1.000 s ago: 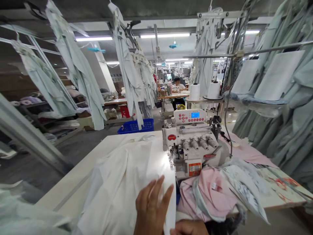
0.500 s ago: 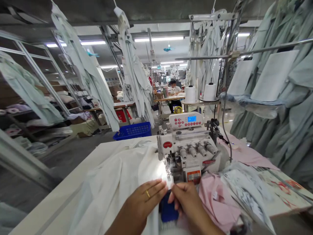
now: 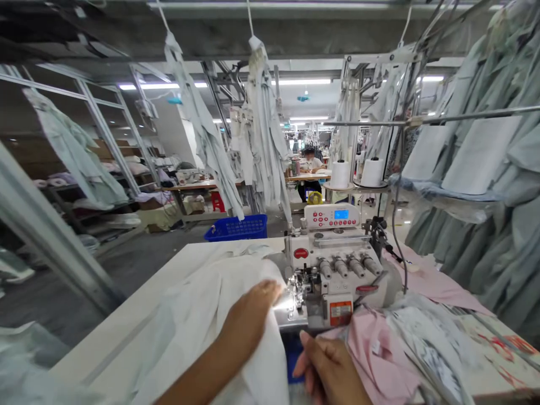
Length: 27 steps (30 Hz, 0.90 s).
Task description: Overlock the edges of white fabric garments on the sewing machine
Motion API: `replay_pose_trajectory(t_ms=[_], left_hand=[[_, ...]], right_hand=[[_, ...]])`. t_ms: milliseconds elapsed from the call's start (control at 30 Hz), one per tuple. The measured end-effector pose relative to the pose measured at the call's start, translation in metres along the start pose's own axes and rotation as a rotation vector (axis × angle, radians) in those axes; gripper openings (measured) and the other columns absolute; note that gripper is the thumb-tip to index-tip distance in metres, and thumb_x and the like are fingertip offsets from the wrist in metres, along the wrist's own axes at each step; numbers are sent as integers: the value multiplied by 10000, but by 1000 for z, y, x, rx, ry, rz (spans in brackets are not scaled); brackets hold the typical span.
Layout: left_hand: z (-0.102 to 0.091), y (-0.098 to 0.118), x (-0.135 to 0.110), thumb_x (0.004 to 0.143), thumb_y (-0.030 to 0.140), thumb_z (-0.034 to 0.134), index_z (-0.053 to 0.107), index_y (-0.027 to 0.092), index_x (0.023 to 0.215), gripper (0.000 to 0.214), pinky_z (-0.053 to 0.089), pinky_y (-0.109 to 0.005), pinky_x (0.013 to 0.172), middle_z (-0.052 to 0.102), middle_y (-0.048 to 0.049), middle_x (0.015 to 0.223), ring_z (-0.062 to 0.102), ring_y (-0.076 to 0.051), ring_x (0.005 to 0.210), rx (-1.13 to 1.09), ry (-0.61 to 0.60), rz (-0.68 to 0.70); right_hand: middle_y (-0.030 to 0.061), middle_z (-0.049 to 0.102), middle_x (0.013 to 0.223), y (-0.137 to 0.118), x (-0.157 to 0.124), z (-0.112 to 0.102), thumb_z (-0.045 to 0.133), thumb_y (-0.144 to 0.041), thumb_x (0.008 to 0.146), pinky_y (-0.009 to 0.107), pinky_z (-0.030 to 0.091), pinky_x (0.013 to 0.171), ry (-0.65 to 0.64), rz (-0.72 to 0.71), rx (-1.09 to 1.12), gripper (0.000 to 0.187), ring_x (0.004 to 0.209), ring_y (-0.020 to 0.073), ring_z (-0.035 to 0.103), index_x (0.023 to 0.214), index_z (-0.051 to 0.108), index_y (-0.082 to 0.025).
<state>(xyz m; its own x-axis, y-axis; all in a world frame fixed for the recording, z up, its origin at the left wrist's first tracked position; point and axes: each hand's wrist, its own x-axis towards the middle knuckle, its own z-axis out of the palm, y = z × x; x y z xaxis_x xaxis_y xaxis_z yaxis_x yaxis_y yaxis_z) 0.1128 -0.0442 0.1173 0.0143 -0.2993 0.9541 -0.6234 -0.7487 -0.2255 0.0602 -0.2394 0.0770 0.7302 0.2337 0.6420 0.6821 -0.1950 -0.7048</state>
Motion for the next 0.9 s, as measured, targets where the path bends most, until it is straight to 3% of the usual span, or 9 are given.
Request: replay_pose_trajectory(t_ms=[67,167,267,367,433,567,733,833,900], left_hand=[[-6,26,-40,761,-43,328,630,198,1315,675,578,-355,966,639,-58,1318,635,-206,1192,170,195,186],[-41,66,-71,823,-7,340,366,83,1508,692,507,-308,1060,479,-129,1490,467,-187,1382,168,197,278],[-103,89,-55,1041,369,403,292,100,1522,563,418,-429,1134,529,-174,1419,471,-245,1361,-21,51,346],[-165,97,-13,1038,471,430,609,170,1034,351,503,-230,745,648,-23,936,605,-132,829,-226,-154,400],[-200,101,16,1053,330,430,603,128,878,319,436,-219,658,584,-3,808,547,-112,723,-171,9,422],[-256,106,60,1016,367,503,707,79,929,363,450,-270,771,556,-12,837,555,-115,774,236,456,352],[-315,83,61,978,529,400,678,-57,981,649,412,-312,917,532,22,829,539,-90,923,260,664,73],[-348,59,39,955,615,386,635,-103,907,761,426,-342,889,407,16,777,460,-75,853,244,837,-49],[-366,48,24,1016,581,362,632,-101,933,738,465,-352,890,389,6,775,391,-69,798,291,867,-14]], right_hand=[[3,562,586,0,-4,5,506,-893,777,165,202,323,-76,1,30,780,340,69,418,874,610,-126],[-29,475,540,-17,-11,14,421,-775,880,194,259,371,-114,-148,-60,620,387,90,391,822,514,-165],[-3,504,687,-59,-33,18,449,-369,956,242,320,588,-163,-642,-444,302,624,114,457,732,464,-167],[-15,473,726,-106,-61,19,412,-274,1030,255,298,628,-57,-934,-495,308,685,116,433,743,456,-171],[-9,544,822,-128,-75,27,366,-423,1085,226,383,644,15,-885,-232,314,743,129,510,932,526,-200],[34,636,1199,-133,-88,51,634,-537,964,243,541,836,-156,-647,91,520,1063,187,632,1350,418,-264],[100,723,1059,-51,-79,52,712,-422,842,351,571,815,-127,-328,-80,397,991,293,686,1123,686,-142],[122,738,946,-1,-72,25,717,-430,751,369,540,798,-83,-137,-226,370,949,332,687,931,741,-107],[119,738,943,-3,-78,0,718,-490,755,322,516,742,-153,-49,-221,430,887,301,690,942,750,-104]])
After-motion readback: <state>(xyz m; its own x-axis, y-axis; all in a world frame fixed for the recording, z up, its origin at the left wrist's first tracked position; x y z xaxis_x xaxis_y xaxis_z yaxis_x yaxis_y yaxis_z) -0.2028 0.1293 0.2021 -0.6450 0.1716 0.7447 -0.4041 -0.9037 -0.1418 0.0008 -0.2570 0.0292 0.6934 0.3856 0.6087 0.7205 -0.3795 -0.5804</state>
